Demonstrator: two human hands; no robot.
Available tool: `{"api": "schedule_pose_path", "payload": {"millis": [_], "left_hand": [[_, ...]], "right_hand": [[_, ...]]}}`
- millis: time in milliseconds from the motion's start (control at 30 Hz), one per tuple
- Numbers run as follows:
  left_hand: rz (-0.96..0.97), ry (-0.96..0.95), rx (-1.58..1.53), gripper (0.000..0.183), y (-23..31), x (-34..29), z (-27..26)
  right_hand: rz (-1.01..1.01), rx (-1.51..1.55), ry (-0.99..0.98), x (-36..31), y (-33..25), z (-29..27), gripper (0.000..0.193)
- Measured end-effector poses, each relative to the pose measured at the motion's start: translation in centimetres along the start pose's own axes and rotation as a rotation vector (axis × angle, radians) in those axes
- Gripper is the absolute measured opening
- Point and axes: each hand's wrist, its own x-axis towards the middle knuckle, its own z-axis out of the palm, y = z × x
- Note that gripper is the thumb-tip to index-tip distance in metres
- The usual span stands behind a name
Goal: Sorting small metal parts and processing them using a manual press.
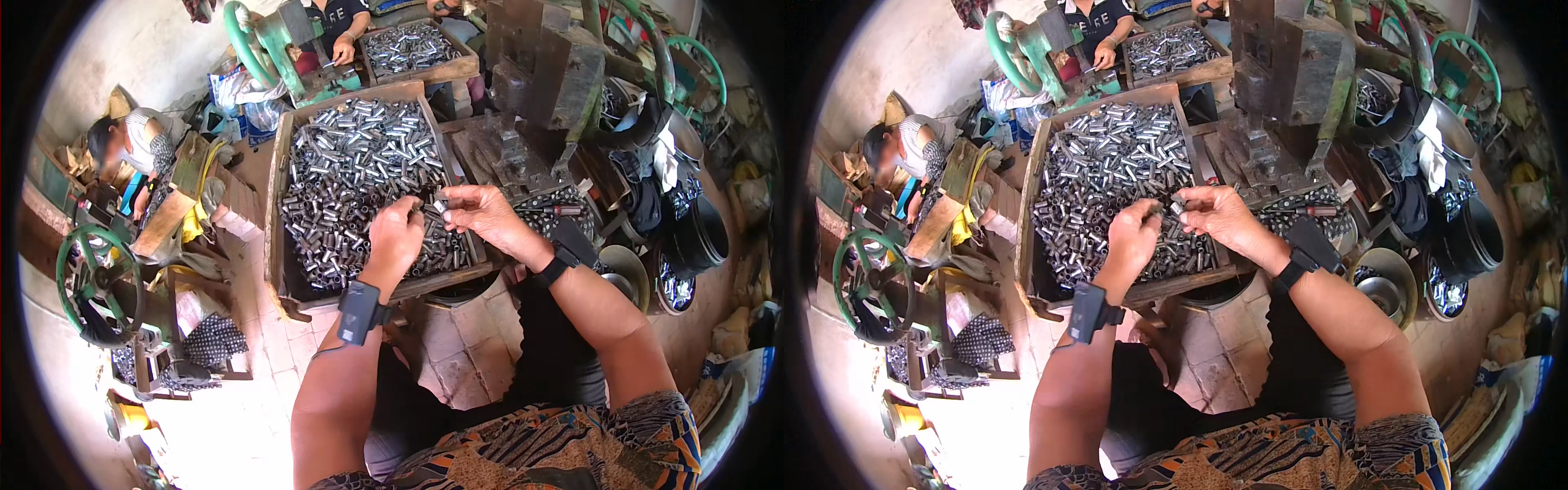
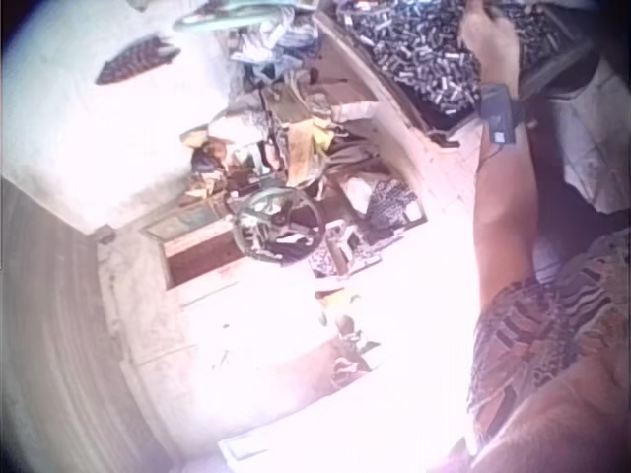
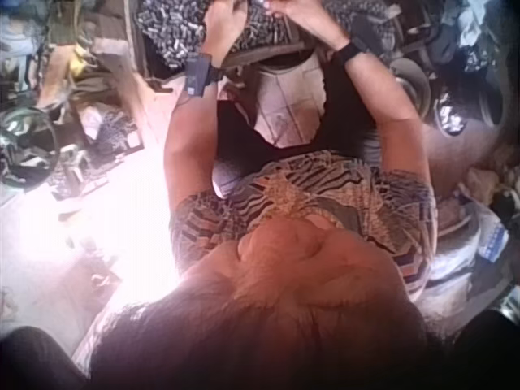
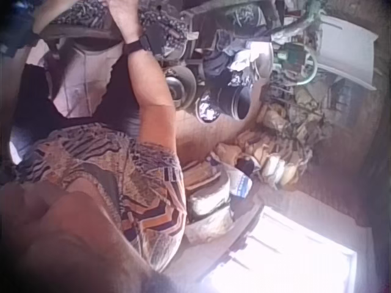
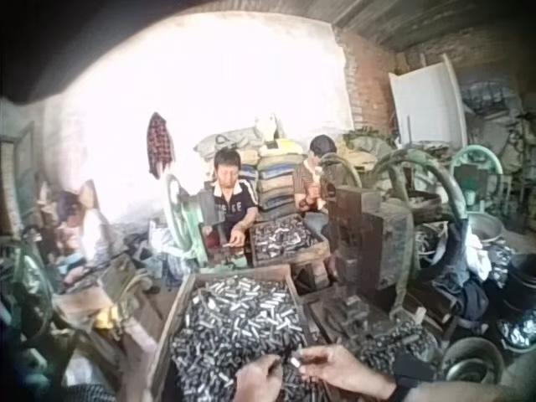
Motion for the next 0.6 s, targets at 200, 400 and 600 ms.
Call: {"api": "schedule_pose_path", "payload": {"millis": [200, 400, 600], "left_hand": [[-0.248, -0.254, -0.797, 0.018, 2.0, -1.0, -2.0], [-0.26, -0.301, -0.873, 0.016, 2.0, -1.4, -2.6], [-0.28, -0.173, -0.868, 0.014, 1.5, -1.3, -1.9]], "right_hand": [[-0.093, 0.155, -0.087, -0.6, -0.3, 0.1, 0.032], [-0.185, -0.109, -0.204, 0.0, 0.5, 0.7, 0.032], [-0.248, -0.142, -0.19, 0.3, 0.6, 0.2, 0.031]]}}
